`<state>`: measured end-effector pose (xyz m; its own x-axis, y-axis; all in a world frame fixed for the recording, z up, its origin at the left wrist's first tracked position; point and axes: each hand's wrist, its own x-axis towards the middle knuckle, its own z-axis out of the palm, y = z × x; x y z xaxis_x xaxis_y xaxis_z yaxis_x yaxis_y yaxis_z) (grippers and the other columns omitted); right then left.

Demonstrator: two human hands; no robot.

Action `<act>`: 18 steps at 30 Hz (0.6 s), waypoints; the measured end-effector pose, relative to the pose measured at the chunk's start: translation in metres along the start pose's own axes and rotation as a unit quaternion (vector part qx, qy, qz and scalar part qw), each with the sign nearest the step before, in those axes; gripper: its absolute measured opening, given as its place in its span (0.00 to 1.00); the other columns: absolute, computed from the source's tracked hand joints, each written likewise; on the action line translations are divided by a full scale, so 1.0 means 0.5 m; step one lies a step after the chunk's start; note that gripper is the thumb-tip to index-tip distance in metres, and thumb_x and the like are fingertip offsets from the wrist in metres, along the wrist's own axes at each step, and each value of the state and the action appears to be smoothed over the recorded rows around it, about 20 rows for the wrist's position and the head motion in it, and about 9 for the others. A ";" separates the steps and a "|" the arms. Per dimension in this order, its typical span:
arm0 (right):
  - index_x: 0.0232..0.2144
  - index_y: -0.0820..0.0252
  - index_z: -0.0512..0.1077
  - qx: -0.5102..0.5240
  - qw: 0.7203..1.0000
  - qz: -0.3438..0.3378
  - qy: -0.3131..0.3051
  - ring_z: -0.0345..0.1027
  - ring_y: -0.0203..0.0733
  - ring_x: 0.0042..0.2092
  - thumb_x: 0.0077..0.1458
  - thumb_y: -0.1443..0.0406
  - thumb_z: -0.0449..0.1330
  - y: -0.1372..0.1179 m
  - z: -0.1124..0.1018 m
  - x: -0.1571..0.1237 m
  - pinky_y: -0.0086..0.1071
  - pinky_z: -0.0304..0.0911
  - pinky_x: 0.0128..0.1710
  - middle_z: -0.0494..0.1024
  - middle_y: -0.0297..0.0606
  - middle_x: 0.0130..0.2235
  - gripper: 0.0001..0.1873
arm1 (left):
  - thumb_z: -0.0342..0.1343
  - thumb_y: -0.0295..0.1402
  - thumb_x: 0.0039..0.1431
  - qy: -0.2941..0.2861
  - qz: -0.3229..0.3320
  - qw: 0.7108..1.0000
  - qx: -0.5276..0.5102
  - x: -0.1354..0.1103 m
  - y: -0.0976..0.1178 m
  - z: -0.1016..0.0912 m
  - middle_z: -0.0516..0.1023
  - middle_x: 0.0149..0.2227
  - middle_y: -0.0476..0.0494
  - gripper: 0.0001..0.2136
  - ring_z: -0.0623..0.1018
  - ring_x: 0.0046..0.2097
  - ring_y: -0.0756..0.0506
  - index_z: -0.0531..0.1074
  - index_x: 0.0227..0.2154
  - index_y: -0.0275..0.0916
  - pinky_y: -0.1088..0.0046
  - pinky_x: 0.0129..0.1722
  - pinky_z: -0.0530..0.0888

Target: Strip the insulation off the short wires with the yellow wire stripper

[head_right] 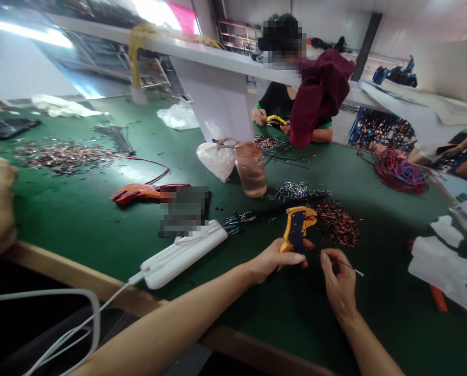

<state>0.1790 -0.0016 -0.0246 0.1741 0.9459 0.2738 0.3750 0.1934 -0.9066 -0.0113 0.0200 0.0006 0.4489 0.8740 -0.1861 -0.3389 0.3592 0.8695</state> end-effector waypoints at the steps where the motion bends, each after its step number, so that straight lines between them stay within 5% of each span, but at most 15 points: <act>1: 0.29 0.59 0.76 0.003 1.000 0.003 0.000 0.69 0.39 0.27 0.53 0.51 0.63 0.001 0.000 0.000 0.31 0.66 0.27 0.76 0.36 0.25 0.17 | 0.71 0.38 0.37 0.001 -0.001 1.000 0.000 0.000 0.000 0.000 0.79 0.26 0.45 0.23 0.75 0.31 0.47 0.79 0.39 0.32 0.68 0.40 0.69; 12: 0.28 0.59 0.75 0.023 0.999 0.029 0.003 0.68 0.40 0.26 0.52 0.47 0.64 -0.002 0.002 0.001 0.32 0.65 0.26 0.75 0.35 0.23 0.21 | 0.72 0.38 0.37 -0.003 -0.005 1.000 -0.015 0.002 -0.005 -0.002 0.80 0.26 0.45 0.23 0.76 0.31 0.47 0.79 0.38 0.32 0.69 0.39 0.69; 18: 0.29 0.58 0.72 0.103 0.990 0.041 0.088 0.66 0.38 0.27 0.51 0.47 0.65 -0.008 -0.022 0.030 0.33 0.64 0.30 0.72 0.31 0.23 0.20 | 0.71 0.38 0.40 -0.036 -0.014 0.999 -0.038 0.001 -0.008 -0.012 0.80 0.29 0.43 0.24 0.77 0.32 0.46 0.78 0.42 0.33 0.70 0.38 0.70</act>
<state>0.1903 0.0091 -0.0132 0.3596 0.9037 0.2322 0.1634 0.1840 -0.9692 -0.0148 0.0208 -0.0060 0.5168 0.8384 -0.1734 -0.3857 0.4088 0.8271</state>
